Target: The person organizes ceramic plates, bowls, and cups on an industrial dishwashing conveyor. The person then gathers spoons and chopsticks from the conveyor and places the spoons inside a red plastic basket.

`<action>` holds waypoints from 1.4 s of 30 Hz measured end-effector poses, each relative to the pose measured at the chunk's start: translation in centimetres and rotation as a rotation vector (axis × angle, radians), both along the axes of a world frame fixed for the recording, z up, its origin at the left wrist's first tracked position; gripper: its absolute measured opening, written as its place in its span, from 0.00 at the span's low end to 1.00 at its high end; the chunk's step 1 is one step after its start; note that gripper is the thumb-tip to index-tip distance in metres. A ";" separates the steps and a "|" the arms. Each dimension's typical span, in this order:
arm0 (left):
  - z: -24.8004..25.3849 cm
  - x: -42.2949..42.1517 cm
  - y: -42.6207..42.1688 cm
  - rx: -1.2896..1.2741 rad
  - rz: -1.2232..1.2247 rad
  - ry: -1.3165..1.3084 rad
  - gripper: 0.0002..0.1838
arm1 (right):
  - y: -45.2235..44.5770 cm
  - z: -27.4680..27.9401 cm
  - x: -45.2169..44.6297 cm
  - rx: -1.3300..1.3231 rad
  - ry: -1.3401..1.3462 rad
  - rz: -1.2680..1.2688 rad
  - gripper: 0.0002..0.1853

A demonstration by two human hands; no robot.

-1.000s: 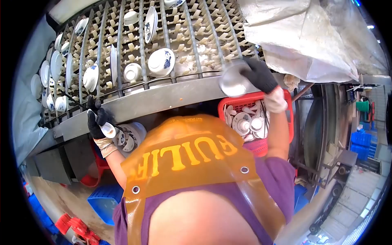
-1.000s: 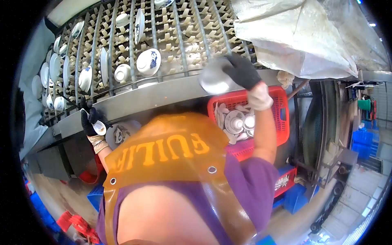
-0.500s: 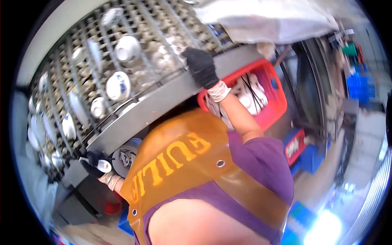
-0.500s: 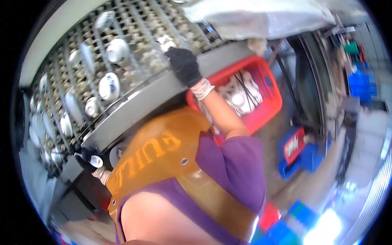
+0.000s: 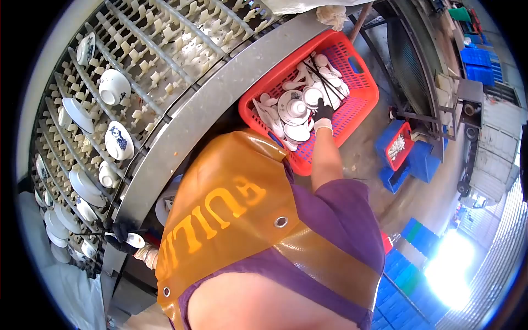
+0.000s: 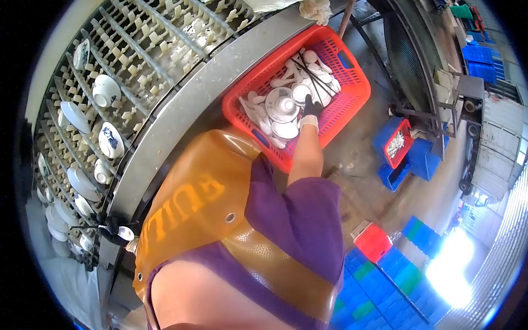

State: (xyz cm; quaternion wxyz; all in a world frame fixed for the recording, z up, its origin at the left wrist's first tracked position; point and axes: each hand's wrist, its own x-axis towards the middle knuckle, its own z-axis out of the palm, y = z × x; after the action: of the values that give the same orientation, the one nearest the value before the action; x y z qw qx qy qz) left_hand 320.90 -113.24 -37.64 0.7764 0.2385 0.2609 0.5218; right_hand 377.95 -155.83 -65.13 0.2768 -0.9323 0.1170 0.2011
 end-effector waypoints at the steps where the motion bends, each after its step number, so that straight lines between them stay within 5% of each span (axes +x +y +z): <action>1: 0.0 0.1 -0.1 0.002 0.005 0.001 0.20 | 1.1 -1.5 0.5 0.599 -0.025 -0.671 0.43; 2: -0.1 0.2 0.0 -0.009 0.022 -0.017 0.20 | 1.8 -2.8 0.4 0.426 -0.207 -0.545 0.43; 3: -0.4 0.2 0.2 -0.013 0.021 -0.023 0.21 | 2.5 -3.3 1.1 -0.091 -0.230 -0.345 0.44; 5: -0.9 -0.6 -0.1 -0.028 0.038 -0.025 0.21 | 2.3 -3.6 1.8 0.060 -0.142 -0.465 0.43; 6: -0.9 -0.7 -0.4 -0.035 0.051 -0.018 0.21 | 0.1 -8.9 2.9 0.352 -0.217 -0.608 0.42; 8: -1.5 -1.1 -0.6 -0.085 0.123 0.041 0.22 | 2.5 -2.7 1.0 0.667 -0.132 -0.597 0.41; 10: -1.0 -0.2 -0.9 -0.065 0.038 -0.054 0.22 | 4.6 1.6 1.1 0.210 -0.126 -0.060 0.32; 11: -0.7 1.0 -0.5 0.001 -0.110 -0.200 0.22 | 3.5 -2.2 3.2 -0.315 -0.058 0.364 0.27; 13: -1.8 0.1 -0.3 0.069 -0.039 -0.172 0.25 | 8.8 8.3 0.8 0.227 -0.259 0.314 0.28; 15: 2.0 5.6 -1.5 0.070 0.050 -0.117 0.24 | 10.9 13.2 1.5 0.532 -0.299 0.332 0.33; 17: 0.7 4.3 -0.9 0.151 -0.078 -0.154 0.25 | 14.8 21.4 1.1 0.660 -0.252 0.606 0.32; 19: 0.5 4.2 -0.8 0.160 -0.086 -0.123 0.25 | 20.8 29.9 -0.8 0.751 -0.049 0.819 0.32; 21: 0.3 4.7 -1.2 0.170 -0.063 -0.110 0.25 | 25.8 31.1 -2.4 1.083 0.190 0.810 0.30; 26: 1.2 6.1 -2.1 0.085 0.047 -0.012 0.23 | 40.1 24.3 -10.0 1.141 0.158 1.102 0.35; 27: 0.5 5.6 -2.4 0.067 0.005 -0.046 0.22 | 42.2 21.9 -11.5 0.842 -0.345 1.239 0.34; 28: 0.0 5.3 -2.4 0.043 -0.050 -0.082 0.21 | 43.0 22.1 -11.8 0.570 -0.376 1.376 0.32; 29: 0.3 4.9 -2.4 -0.079 0.004 -0.104 0.19 | 42.6 20.6 -11.9 0.617 -0.848 1.370 0.24; 30: 1.4 7.2 -3.5 0.007 0.047 0.080 0.20 | 41.7 21.2 -11.0 0.735 -0.876 1.325 0.20; 34: 0.7 6.5 -2.9 0.045 0.040 -0.087 0.20 | 33.0 22.4 -4.7 0.880 -1.051 1.062 0.09; 35: 0.7 6.6 -2.8 0.059 0.075 -0.049 0.20 | 29.9 22.5 -2.7 0.559 -0.992 1.007 0.08; 36: 0.6 7.2 -3.0 0.075 -0.029 -0.126 0.20 | 26.9 20.6 -0.2 0.721 -1.031 0.795 0.06; 39: 0.6 7.3 -2.8 0.102 -0.077 -0.109 0.20 | 14.3 10.5 6.6 0.290 -0.636 0.474 0.08; 40: 0.2 6.7 -2.3 0.159 -0.144 -0.111 0.23 | 9.5 8.6 7.1 -0.166 -0.536 0.732 0.10; 41: 0.2 6.9 -2.5 0.155 -0.151 -0.113 0.23 | 5.4 3.5 8.4 -0.369 -0.107 0.904 0.12; 42: 0.3 7.0 -2.6 0.110 0.004 0.000 0.24 | 4.4 2.8 7.9 -0.370 -0.106 0.897 0.12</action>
State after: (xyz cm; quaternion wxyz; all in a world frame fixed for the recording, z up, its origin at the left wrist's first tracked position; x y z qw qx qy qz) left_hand 327.94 -115.83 -37.34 0.7610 0.2802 0.2323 0.5370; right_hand 385.85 -151.38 -62.33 -0.0018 -0.9333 -0.2768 0.2286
